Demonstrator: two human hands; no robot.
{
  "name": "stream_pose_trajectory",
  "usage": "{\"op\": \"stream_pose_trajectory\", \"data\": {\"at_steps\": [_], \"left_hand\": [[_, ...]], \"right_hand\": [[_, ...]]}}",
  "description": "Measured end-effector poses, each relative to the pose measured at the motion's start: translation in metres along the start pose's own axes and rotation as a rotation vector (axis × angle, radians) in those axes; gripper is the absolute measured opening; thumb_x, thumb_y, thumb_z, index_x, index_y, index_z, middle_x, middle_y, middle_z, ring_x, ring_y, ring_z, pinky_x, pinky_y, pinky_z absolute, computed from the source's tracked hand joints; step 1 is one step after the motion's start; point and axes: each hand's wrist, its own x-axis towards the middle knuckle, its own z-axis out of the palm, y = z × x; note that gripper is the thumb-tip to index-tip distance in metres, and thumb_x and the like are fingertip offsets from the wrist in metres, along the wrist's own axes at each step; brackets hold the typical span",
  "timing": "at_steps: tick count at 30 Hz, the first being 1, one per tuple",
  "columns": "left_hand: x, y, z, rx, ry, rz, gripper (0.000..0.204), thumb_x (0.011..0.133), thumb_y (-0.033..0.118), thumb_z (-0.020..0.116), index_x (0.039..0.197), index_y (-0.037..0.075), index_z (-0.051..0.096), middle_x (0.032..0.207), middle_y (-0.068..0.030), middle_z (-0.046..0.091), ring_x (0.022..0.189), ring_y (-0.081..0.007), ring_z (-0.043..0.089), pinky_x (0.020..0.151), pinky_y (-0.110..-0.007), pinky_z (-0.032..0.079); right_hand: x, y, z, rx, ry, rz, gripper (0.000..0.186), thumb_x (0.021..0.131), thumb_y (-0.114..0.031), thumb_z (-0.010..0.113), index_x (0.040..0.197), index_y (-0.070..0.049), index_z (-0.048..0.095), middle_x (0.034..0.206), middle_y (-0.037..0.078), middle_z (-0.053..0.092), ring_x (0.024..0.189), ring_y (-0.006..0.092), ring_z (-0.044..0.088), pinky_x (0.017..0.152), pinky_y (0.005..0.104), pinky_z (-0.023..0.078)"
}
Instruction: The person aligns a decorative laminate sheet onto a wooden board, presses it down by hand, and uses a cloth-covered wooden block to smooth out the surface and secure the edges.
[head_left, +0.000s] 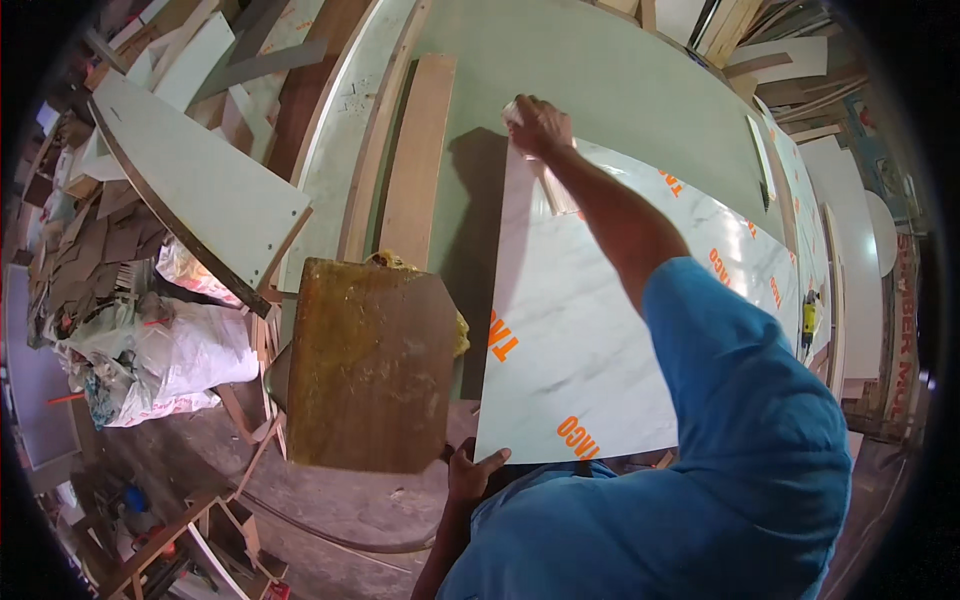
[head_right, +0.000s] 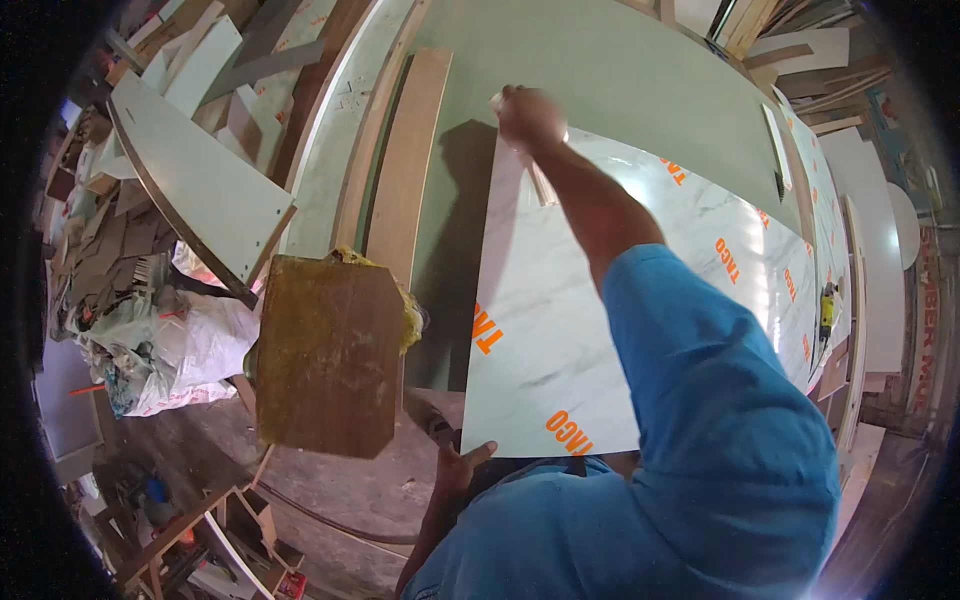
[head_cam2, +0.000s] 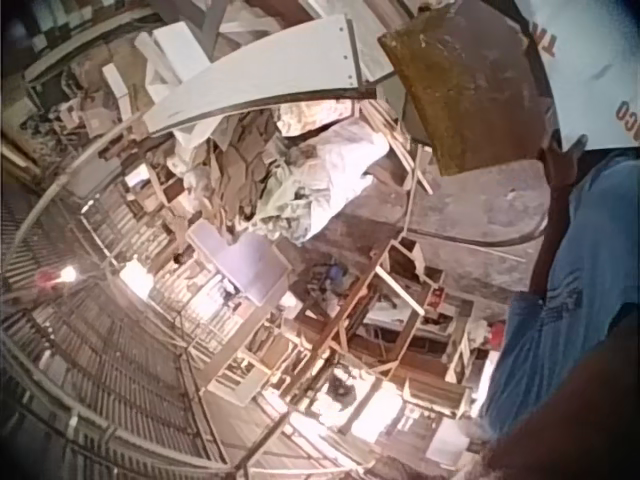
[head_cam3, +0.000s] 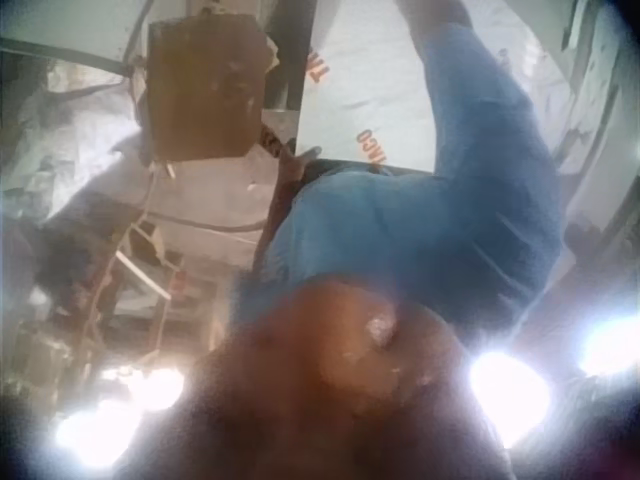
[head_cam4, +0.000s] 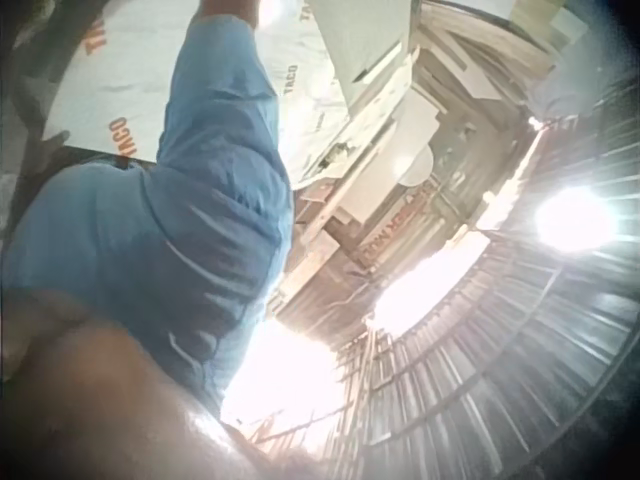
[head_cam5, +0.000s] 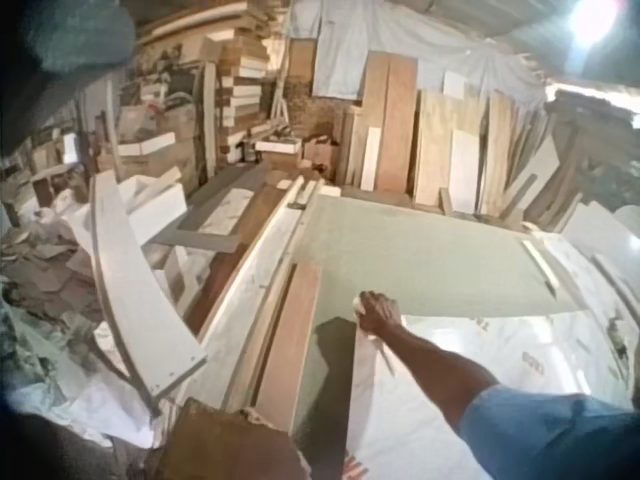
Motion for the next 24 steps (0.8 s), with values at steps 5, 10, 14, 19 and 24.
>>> {"op": "stream_pose_trajectory", "data": {"at_steps": [5, 10, 14, 19, 24], "left_hand": [[-0.029, 0.057, 0.013, 0.426, 0.134, 0.074, 0.046, 0.078, 0.022, 0.083, 0.107, -0.006, 0.060, 0.100, -0.0179, 0.069, 0.092, -0.0269, 0.067, 0.085, -0.038, 0.051], [-0.010, 0.076, 0.034, 0.752, 0.262, 0.905, 0.046, 0.088, 0.024, 0.070, 0.119, -0.004, 0.050, 0.112, -0.0274, 0.056, 0.107, -0.0455, 0.056, 0.090, -0.051, 0.046], [0.067, 0.112, 0.075, 0.739, 0.449, 0.964, 0.043, 0.090, 0.022, 0.070, 0.120, -0.002, 0.051, 0.111, -0.0242, 0.058, 0.103, -0.0427, 0.057, 0.087, -0.050, 0.047], [0.100, 0.103, 0.095, 0.679, 0.551, 0.898, 0.044, 0.092, 0.025, 0.068, 0.119, -0.003, 0.049, 0.104, -0.0253, 0.057, 0.098, -0.0435, 0.059, 0.082, -0.050, 0.049], [0.099, 0.097, 0.105, 0.714, 0.509, 0.737, 0.043, 0.092, 0.023, 0.067, 0.122, -0.003, 0.050, 0.111, -0.0252, 0.059, 0.102, -0.0430, 0.062, 0.084, -0.049, 0.051]], "right_hand": [[-0.093, -0.004, -0.028, -0.005, -0.169, -0.022, 0.028, 0.085, -0.028, 0.066, 0.107, -0.012, 0.061, 0.105, 0.010, 0.065, 0.100, 0.0333, 0.062, 0.081, 0.0489, 0.051], [-0.310, -0.063, -0.137, 0.130, -0.275, -0.071, 0.016, 0.074, -0.010, 0.062, 0.088, -0.009, 0.056, 0.087, 0.012, 0.061, 0.085, 0.0340, 0.061, 0.075, 0.0480, 0.048], [-0.443, -0.095, -0.204, 0.115, -0.472, -0.107, 0.033, 0.067, -0.011, 0.069, 0.099, -0.010, 0.058, 0.096, 0.008, 0.059, 0.094, 0.0308, 0.060, 0.080, 0.0448, 0.048], [-0.384, -0.062, -0.175, 0.123, -0.388, -0.053, 0.034, 0.067, -0.012, 0.070, 0.099, -0.010, 0.058, 0.095, 0.008, 0.059, 0.094, 0.0285, 0.060, 0.078, 0.0421, 0.047], [-0.242, 0.009, -0.113, 0.108, -0.253, 0.019, 0.033, 0.075, -0.021, 0.074, 0.099, -0.008, 0.056, 0.092, 0.010, 0.062, 0.090, 0.0326, 0.063, 0.073, 0.0475, 0.050]]}}
